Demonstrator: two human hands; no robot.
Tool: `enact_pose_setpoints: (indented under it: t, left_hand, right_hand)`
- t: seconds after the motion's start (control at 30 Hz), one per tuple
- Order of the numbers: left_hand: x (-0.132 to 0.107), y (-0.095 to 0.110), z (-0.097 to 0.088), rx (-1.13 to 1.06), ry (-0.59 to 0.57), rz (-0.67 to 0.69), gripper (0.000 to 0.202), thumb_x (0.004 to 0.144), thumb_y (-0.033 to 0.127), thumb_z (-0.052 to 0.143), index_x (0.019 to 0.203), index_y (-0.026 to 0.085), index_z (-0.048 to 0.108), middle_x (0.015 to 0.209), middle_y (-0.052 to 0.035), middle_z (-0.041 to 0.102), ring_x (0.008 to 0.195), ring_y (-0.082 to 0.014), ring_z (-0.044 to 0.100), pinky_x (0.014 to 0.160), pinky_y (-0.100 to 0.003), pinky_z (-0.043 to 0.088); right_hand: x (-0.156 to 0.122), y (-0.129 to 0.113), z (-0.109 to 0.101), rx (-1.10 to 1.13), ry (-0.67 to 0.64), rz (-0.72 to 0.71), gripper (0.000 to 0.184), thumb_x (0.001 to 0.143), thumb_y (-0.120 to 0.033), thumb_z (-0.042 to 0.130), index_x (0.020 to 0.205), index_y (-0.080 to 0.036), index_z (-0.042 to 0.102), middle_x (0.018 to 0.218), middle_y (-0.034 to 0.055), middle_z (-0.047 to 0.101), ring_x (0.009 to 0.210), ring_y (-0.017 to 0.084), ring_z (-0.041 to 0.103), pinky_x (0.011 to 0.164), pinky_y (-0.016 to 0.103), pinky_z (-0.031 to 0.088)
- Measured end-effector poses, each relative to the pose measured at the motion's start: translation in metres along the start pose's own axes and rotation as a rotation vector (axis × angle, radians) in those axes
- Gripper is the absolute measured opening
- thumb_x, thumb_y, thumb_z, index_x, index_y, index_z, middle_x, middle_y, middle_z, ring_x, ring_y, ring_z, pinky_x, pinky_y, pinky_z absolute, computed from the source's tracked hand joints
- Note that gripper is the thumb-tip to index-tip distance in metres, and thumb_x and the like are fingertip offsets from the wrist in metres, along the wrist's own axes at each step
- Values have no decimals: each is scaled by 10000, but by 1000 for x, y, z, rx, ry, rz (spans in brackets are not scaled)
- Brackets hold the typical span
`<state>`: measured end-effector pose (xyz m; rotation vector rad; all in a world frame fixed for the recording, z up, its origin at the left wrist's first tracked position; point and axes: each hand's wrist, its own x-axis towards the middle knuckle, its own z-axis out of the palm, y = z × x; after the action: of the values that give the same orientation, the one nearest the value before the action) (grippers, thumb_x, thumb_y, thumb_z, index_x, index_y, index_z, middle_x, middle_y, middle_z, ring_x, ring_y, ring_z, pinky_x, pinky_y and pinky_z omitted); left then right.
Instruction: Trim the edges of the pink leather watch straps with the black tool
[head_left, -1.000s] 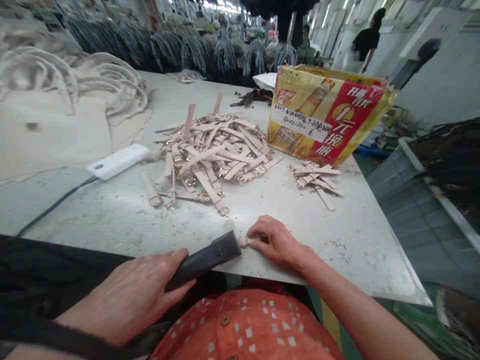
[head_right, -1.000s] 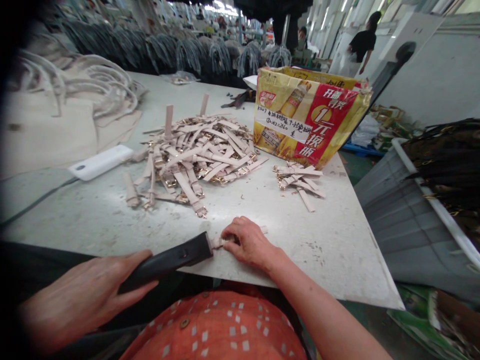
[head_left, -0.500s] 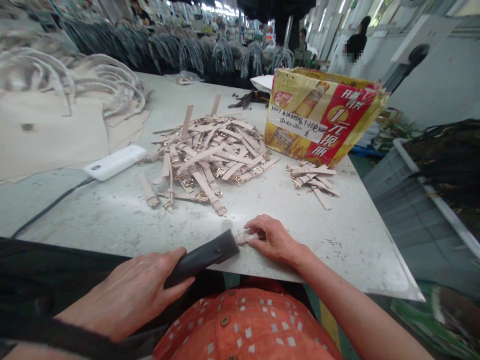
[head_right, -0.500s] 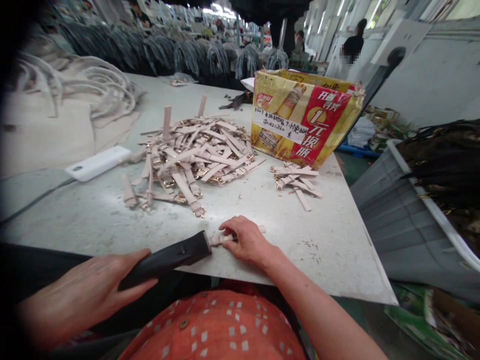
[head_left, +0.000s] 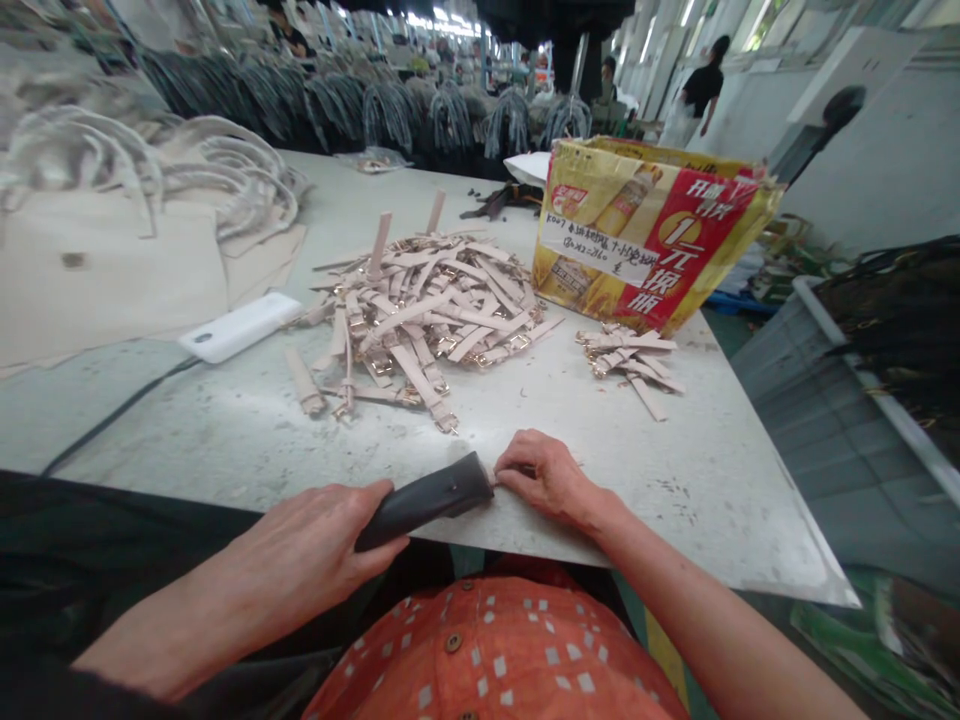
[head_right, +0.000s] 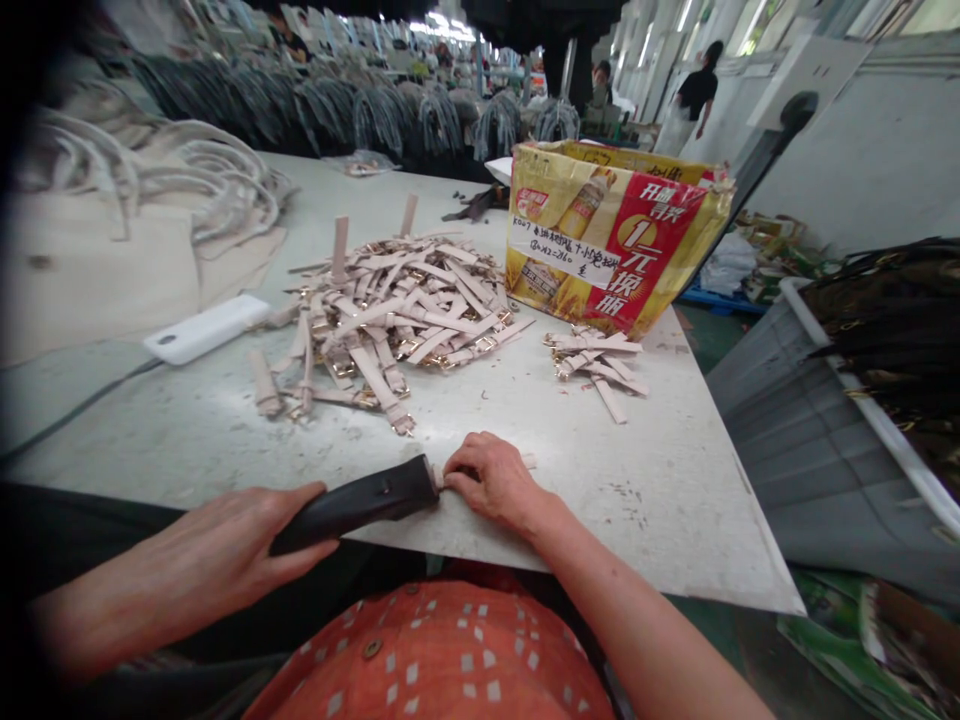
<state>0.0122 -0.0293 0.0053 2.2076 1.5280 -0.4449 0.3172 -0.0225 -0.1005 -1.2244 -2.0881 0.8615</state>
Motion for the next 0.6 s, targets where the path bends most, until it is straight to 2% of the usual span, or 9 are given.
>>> enact_pose_setpoints:
  t: [0.1,0.2,0.37,0.47,0.6]
  left_hand:
    - [0,2,-3,-20,-28,-3,448,967,548,513,1108,248,815,1067,-138,927,968,-343,866,830,-417,574]
    - [0,5,-8,-65,-40,3,423,968,529,539,1108,254,829,1089,-131,934,1029,-351,880,870,-418,595]
    - [0,2,-11,-58,-27,-19,433,945,554,555,1090,260,838,1084,-138,933,1058,-391,886,901,-450,594]
    - [1,-3,-11,-43,-22,-33,503,926,595,552,1138,249,848,1107,-157,935,1064,-408,882,916,-473,593]
    - [3,-7,-10,-64,-23,-16,564,901,621,530,1159,236,850,1152,-174,937,1094,-415,874,943,-495,595]
  right_hand:
    - [3,-5,2,-89,-10,29,202,1012,-34,747,913,-209,763,944,31,707,958,218,651,899,328,493]
    - [5,-8,5,-159,-15,68,197,1028,-47,694,931,-219,702,970,30,678,965,223,620,906,332,480]
    - [5,-4,5,-109,-2,92,201,1057,-63,661,945,-230,654,977,23,660,948,219,608,901,330,479]
    - [4,0,4,-61,27,63,164,1059,-86,711,968,-221,703,987,28,697,949,216,627,909,334,498]
    - [1,2,7,-26,34,-14,72,1030,-143,853,1020,-213,840,1037,65,793,1010,235,706,948,360,543]
